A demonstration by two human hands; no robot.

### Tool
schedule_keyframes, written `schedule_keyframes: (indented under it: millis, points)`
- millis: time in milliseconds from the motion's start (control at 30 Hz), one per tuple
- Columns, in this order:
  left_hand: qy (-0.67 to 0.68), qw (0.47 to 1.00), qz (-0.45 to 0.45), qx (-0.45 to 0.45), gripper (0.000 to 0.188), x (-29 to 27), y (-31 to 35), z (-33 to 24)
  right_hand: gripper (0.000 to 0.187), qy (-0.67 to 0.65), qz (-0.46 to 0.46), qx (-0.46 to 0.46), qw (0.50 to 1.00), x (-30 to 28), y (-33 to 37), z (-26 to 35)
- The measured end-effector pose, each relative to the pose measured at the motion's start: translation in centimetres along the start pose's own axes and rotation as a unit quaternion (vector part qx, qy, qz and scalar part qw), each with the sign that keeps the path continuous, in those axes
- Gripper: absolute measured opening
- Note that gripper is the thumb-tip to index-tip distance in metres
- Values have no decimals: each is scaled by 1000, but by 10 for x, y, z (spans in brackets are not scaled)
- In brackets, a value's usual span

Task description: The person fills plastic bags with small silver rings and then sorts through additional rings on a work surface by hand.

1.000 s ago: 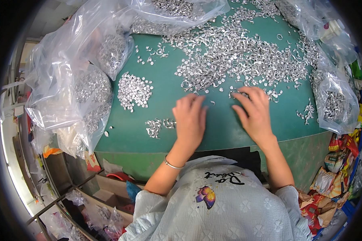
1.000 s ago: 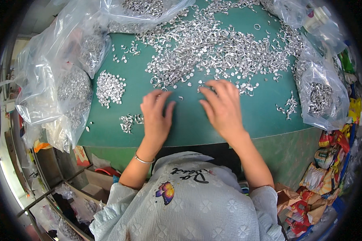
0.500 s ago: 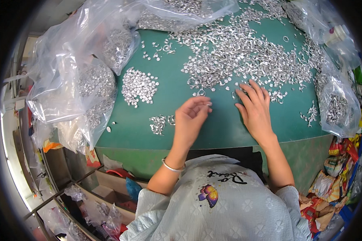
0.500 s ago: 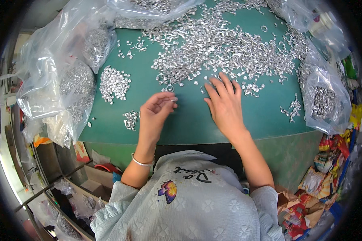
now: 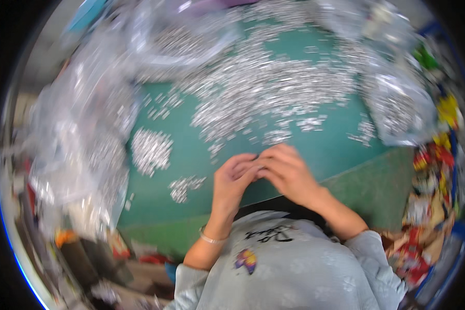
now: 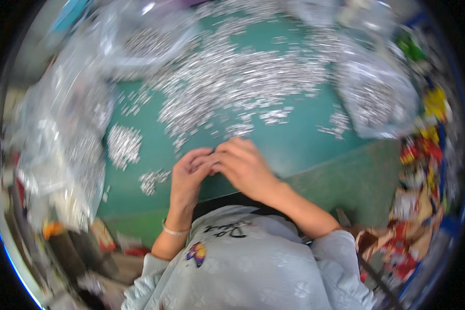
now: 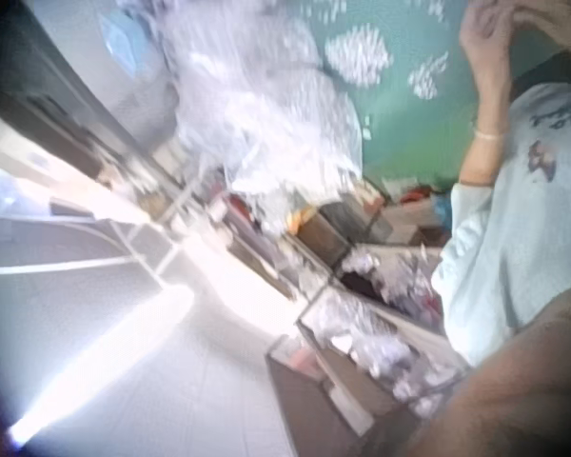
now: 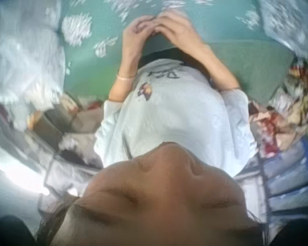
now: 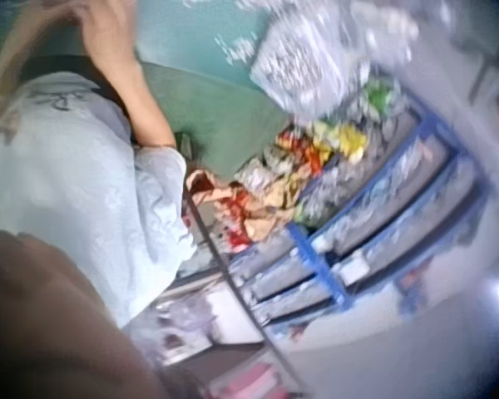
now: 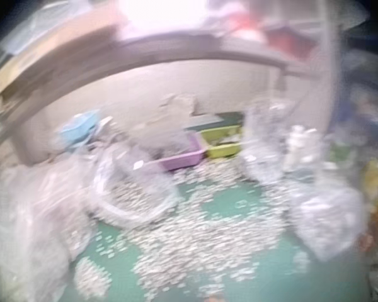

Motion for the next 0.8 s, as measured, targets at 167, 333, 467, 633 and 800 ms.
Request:
schedule_keyframes:
  millis: [167, 333, 467, 633, 800]
  points:
    - [-61, 994, 70, 61, 31, 62, -13, -12, 9, 95, -158, 1, 983, -74, 39, 1]
    - [-436, 858, -20, 271, 36, 70, -7, -42, 7, 204, -625, 22, 753, -248, 161, -16]
    - [-509, 793, -94, 321, 35, 51, -5, -31, 13, 259, -660, 53, 703, -366, 207, -108]
    - [-556, 760, -126, 313, 35, 47, -16, -24, 17, 491, -508, 202, 678, -454, 247, -207]
    - [-566, 749, -179, 294, 41, 21, -5, -25, 22, 327, -622, 0, 711, -406, 207, -141]
Point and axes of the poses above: each hand's wrist, its own y-axis away from the middle knuckle, its own x-axis out of the palm, z = x × y, the point moved 6 cm from there along -y, towards the middle knuckle, and after that the axes turned 11 degrees about -y, right-handed, at the moved point
